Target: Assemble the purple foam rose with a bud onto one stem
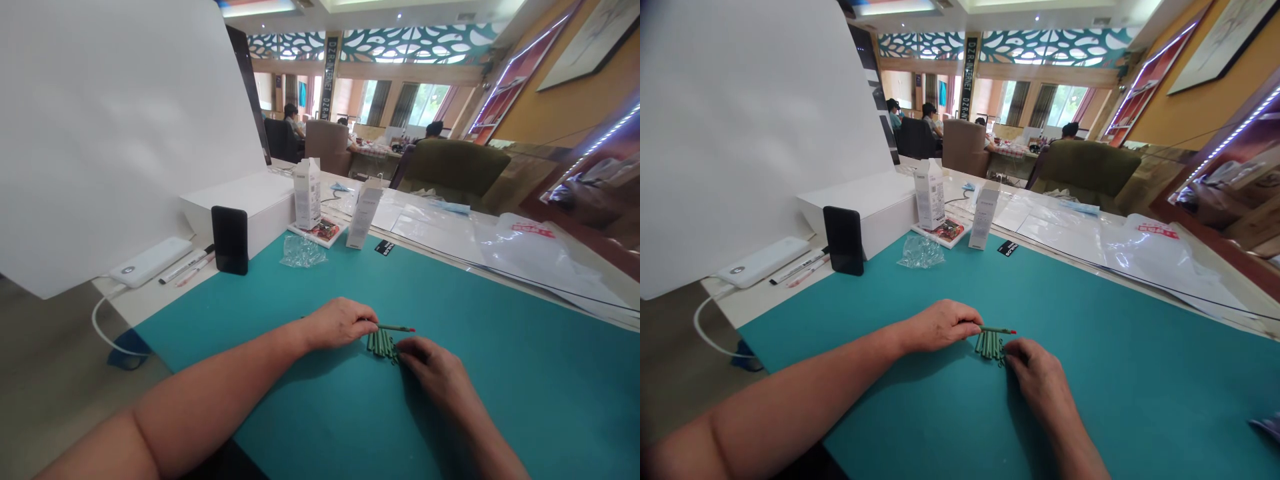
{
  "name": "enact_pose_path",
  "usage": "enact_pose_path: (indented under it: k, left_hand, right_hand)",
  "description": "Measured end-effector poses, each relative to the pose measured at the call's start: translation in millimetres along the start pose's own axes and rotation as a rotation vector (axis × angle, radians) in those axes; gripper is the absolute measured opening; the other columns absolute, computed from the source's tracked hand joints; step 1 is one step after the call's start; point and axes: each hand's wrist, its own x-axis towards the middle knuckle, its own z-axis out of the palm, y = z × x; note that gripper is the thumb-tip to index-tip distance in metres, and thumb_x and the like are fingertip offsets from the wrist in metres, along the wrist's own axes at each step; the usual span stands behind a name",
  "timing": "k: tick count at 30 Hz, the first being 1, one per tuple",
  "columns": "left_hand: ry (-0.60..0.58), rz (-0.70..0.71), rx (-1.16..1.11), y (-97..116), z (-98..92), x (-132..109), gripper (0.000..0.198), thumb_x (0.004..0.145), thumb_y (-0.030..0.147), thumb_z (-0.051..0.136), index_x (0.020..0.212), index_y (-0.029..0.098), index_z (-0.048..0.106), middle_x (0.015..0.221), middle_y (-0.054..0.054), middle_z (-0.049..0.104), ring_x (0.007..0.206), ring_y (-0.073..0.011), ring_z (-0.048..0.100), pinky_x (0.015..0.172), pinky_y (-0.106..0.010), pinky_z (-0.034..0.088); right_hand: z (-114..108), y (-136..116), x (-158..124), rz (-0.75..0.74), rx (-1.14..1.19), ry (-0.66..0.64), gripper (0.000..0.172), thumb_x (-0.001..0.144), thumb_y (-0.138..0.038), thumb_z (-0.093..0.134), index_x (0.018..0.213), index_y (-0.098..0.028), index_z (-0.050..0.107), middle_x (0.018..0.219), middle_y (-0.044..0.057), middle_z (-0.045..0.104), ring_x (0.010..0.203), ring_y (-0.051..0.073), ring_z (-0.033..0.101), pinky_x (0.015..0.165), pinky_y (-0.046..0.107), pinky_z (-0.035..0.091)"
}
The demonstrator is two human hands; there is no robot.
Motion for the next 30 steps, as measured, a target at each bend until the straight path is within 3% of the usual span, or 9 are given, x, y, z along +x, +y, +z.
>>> enact_pose_path:
  k: [15,22,27,30]
  left_hand:
    - [0.010,-0.015,-0.038,0,-0.7,0,0.021,0.088,0.024,0.053,0.097,0.018,0.071,0.084,-0.002,0.070,0.077,-0.0151,0.058,0.069,-0.022,0.039]
    - [0.013,-0.041,-0.142,0,-0.1,0,0.019,0.085,0.023,0.053,0.091,0.018,0.071,0.072,0.000,0.065,0.070,-0.0145,0.055,0.067,-0.023,0.038]
    - [0.019,-0.104,-0.318,4,-4.2,-1,0.022,0.084,0.026,0.051,0.093,0.015,0.068,0.067,0.000,0.059,0.062,-0.0123,0.052,0.061,-0.023,0.040]
    - [-0.004,-0.126,-0.438,6,-6.8,-2,0.029,0.086,0.029,0.045,0.101,0.014,0.064,0.068,0.001,0.057,0.054,-0.0096,0.048,0.053,-0.022,0.041]
  right_hand:
    - [-4,11,1,0.028,-0.125,-0.027,0.026,0.073,-0.039,0.049,0.079,-0.025,0.070,0.080,0.004,0.069,0.076,0.024,0.063,0.068,0.034,0.045]
    - [-8,7,0,-0.055,-0.188,-0.042,0.031,0.077,-0.038,0.042,0.083,-0.023,0.068,0.085,0.006,0.068,0.078,0.023,0.063,0.069,0.032,0.046]
    - [-13,-9,-8,-0.139,-0.240,-0.251,0.028,0.074,-0.028,0.037,0.076,-0.023,0.065,0.080,0.005,0.066,0.074,0.021,0.062,0.066,0.031,0.044]
    - [-10,-12,-10,-0.134,-0.236,-0.277,0.031,0.074,-0.030,0.036,0.078,-0.022,0.066,0.082,0.005,0.067,0.076,0.022,0.062,0.068,0.031,0.044]
